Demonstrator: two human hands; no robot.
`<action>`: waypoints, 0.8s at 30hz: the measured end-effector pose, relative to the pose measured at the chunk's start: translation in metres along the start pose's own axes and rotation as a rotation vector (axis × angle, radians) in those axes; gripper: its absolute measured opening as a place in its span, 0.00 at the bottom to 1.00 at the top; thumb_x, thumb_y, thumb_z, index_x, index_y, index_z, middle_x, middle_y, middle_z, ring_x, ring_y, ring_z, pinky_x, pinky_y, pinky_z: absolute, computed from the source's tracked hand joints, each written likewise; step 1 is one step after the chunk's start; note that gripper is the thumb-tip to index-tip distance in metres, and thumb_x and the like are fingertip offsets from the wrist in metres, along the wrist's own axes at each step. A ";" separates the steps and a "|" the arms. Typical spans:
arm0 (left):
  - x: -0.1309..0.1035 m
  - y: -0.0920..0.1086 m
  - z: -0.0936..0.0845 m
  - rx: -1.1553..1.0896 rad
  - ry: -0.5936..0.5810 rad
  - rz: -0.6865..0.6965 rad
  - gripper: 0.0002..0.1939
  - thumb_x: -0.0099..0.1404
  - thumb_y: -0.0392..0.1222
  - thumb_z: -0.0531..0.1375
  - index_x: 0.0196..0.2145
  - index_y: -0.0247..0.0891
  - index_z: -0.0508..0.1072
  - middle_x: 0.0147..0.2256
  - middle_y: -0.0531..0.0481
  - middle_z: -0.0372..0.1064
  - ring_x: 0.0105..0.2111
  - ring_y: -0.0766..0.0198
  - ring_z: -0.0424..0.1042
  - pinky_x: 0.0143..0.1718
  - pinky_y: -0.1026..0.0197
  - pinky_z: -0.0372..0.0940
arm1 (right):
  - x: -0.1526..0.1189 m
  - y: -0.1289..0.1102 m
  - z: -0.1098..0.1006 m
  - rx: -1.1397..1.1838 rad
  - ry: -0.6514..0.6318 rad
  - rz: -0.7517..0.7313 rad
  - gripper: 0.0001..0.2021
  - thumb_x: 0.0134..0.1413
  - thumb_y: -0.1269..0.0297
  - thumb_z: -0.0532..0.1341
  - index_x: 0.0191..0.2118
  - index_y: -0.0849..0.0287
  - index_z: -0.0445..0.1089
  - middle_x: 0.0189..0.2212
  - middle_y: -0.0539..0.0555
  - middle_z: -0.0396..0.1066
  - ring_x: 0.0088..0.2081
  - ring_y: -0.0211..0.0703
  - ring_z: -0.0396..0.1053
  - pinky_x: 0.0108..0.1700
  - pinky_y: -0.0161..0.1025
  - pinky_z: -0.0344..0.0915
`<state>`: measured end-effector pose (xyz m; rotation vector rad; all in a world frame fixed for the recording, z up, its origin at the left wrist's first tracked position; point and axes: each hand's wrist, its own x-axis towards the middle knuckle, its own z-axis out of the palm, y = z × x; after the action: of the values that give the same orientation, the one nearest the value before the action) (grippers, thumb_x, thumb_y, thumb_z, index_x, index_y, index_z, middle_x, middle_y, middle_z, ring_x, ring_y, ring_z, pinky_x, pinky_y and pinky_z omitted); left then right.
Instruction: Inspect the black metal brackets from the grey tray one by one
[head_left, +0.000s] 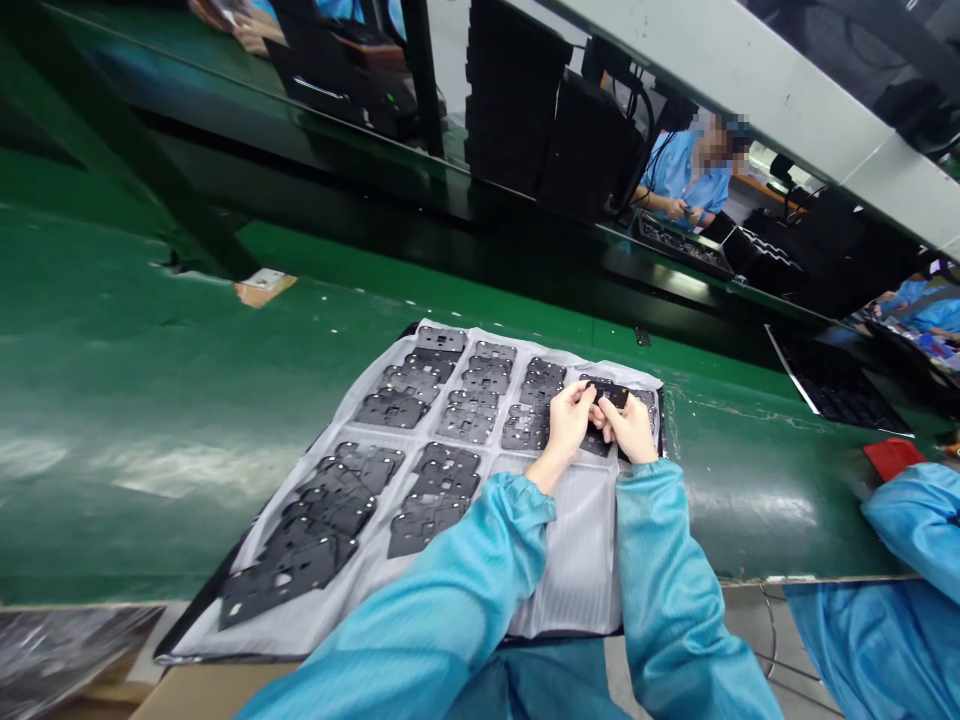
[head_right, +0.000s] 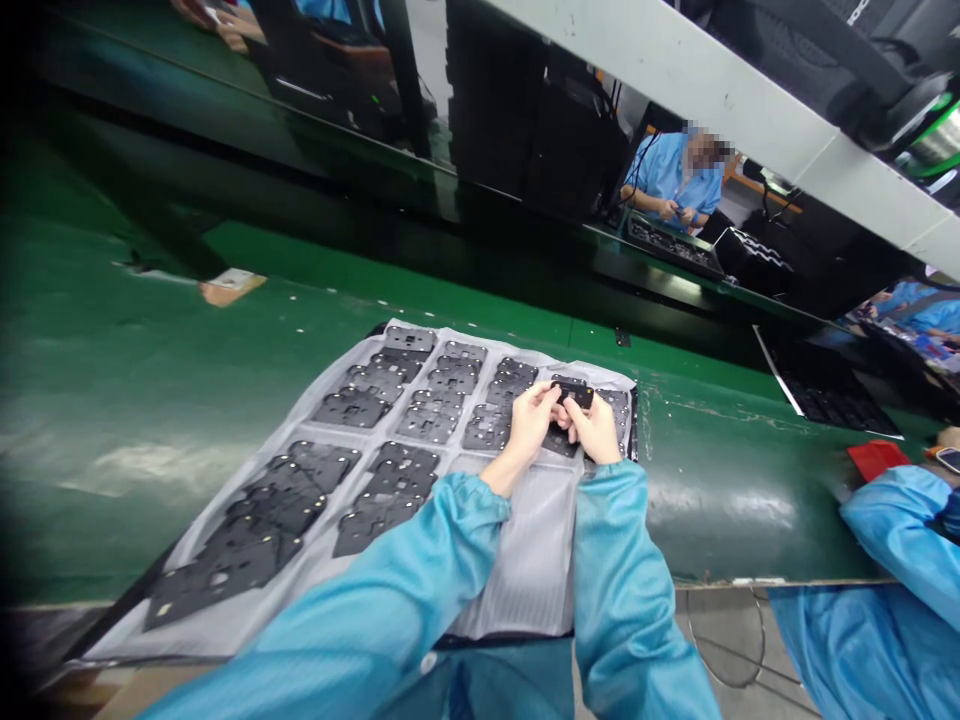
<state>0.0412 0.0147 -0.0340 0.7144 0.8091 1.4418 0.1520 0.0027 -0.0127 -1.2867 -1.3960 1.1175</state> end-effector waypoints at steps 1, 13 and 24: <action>0.000 0.000 0.000 -0.011 -0.006 -0.003 0.15 0.58 0.50 0.62 0.35 0.35 0.69 0.16 0.57 0.64 0.14 0.68 0.66 0.17 0.67 0.62 | 0.000 -0.001 0.000 0.011 -0.012 0.018 0.16 0.53 0.50 0.62 0.34 0.58 0.61 0.17 0.45 0.66 0.12 0.32 0.60 0.13 0.29 0.54; 0.001 -0.003 -0.002 -0.035 0.004 -0.021 0.11 0.59 0.48 0.60 0.31 0.37 0.66 0.13 0.59 0.60 0.11 0.69 0.62 0.14 0.68 0.58 | -0.001 -0.002 0.002 0.058 -0.087 0.058 0.16 0.54 0.50 0.62 0.31 0.58 0.61 0.16 0.45 0.66 0.11 0.33 0.61 0.12 0.29 0.53; 0.002 0.001 0.000 -0.060 0.073 -0.036 0.09 0.57 0.45 0.60 0.29 0.36 0.67 0.14 0.61 0.57 0.11 0.73 0.57 0.12 0.70 0.52 | -0.001 -0.004 0.003 0.035 -0.161 0.073 0.19 0.56 0.49 0.60 0.25 0.60 0.64 0.16 0.48 0.67 0.12 0.33 0.62 0.13 0.30 0.56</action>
<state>0.0400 0.0169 -0.0333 0.6025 0.8272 1.4607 0.1487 0.0013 -0.0095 -1.2542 -1.4497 1.3143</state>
